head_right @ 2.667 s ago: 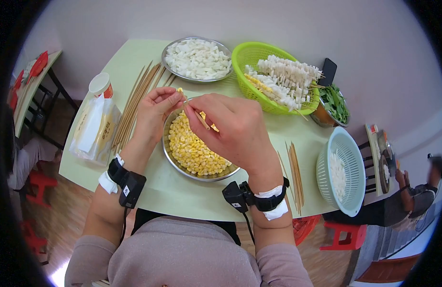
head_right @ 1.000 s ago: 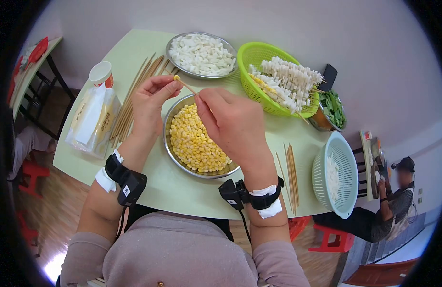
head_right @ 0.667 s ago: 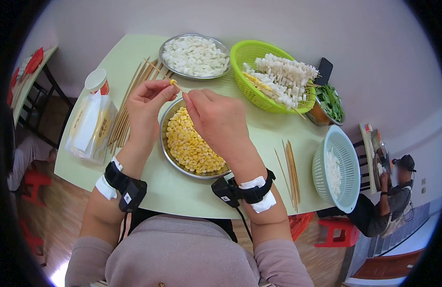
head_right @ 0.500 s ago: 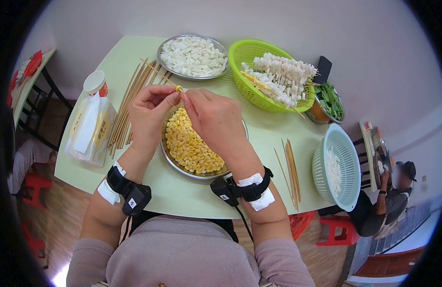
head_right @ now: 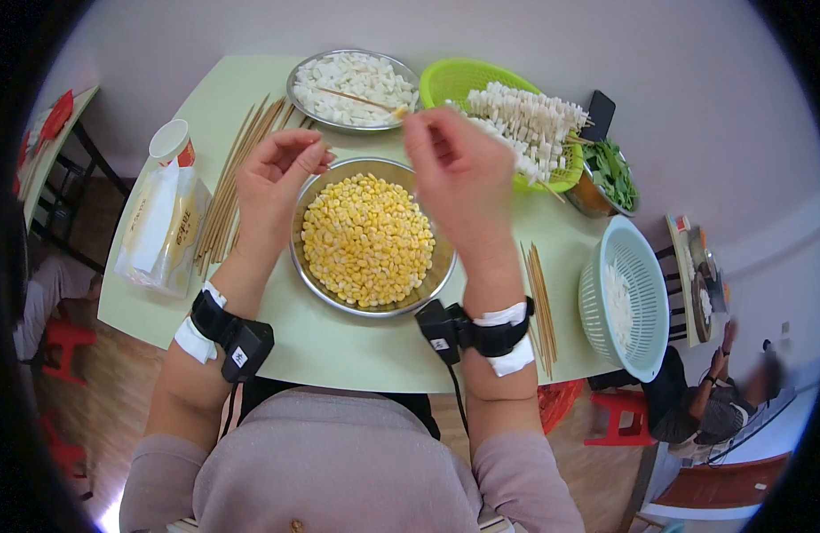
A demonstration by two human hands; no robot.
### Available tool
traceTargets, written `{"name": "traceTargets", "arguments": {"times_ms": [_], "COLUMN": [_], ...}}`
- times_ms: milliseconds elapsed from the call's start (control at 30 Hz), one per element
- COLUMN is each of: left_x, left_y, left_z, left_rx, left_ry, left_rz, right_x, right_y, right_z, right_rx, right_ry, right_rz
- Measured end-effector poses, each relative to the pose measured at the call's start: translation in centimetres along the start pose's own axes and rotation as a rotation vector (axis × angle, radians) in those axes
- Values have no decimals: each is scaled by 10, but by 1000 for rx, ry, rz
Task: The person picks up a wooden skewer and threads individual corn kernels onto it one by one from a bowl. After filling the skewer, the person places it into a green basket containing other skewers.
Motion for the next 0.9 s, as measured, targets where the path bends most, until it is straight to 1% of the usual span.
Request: {"name": "traceTargets", "arguments": {"times_ms": [33, 100, 167, 200, 233, 267, 300, 367, 400, 467, 500, 567, 600, 700, 900], "left_x": [1, 10, 17, 17, 10, 4, 6, 17, 18, 22, 22, 21, 21, 17, 17], "left_y": [3, 7, -2, -3, -9, -17, -18, -30, -31, -35, -35, -34, -34, -34, -35], "left_z": [3, 7, 8, 7, 3, -1, -3, -11, -12, -14, -15, -16, -17, -18, -18], "left_rx": [-7, 24, 194, 202, 258, 313, 323, 518, 529, 602, 613, 583, 591, 596, 597], "left_ry": [3, 20, 4, 2, -148, -302, -301, -295, -297, -323, -329, -348, -351, -361, -330], "left_rz": [79, 152, 517, 523, 727, 928, 934, 1031, 1036, 1156, 1161, 1166, 1167, 1161, 1174], "right_x": [2, 10, 14, 16, 18, 18, 19, 22, 21, 32, 31, 29, 24, 26, 22], "right_y": [15, 39, 59, 67, 73, 74, 73, 65, 61, 46, 43, 26, 19, 8, 0], "right_z": [2, 6, 8, 8, 8, 7, 8, 7, 7, 7, 6, 5, 5, 3, 1], "right_rx": [-85, -104, -121, -137, -152, -168, -176, -156, -167, -78, -91, 19, 33, 6, 29], "right_ry": [-8, -1, 10, 25, 39, 12, 5, 17, 13, 165, 162, 193, 185, 201, 220], "right_rz": [98, 50, 3, -11, -25, 53, 57, 202, 204, 38, 38, -56, -9, 4, -22]}}
Point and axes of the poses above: each hand's wrist, its own z-axis towards the middle knuckle, its own y-axis out of the back of the hand, x = y × z, the point moved 7 cm from there along z, towards the middle knuckle, and after that the axes turned 14 degrees about z, right-handed, at the moved point
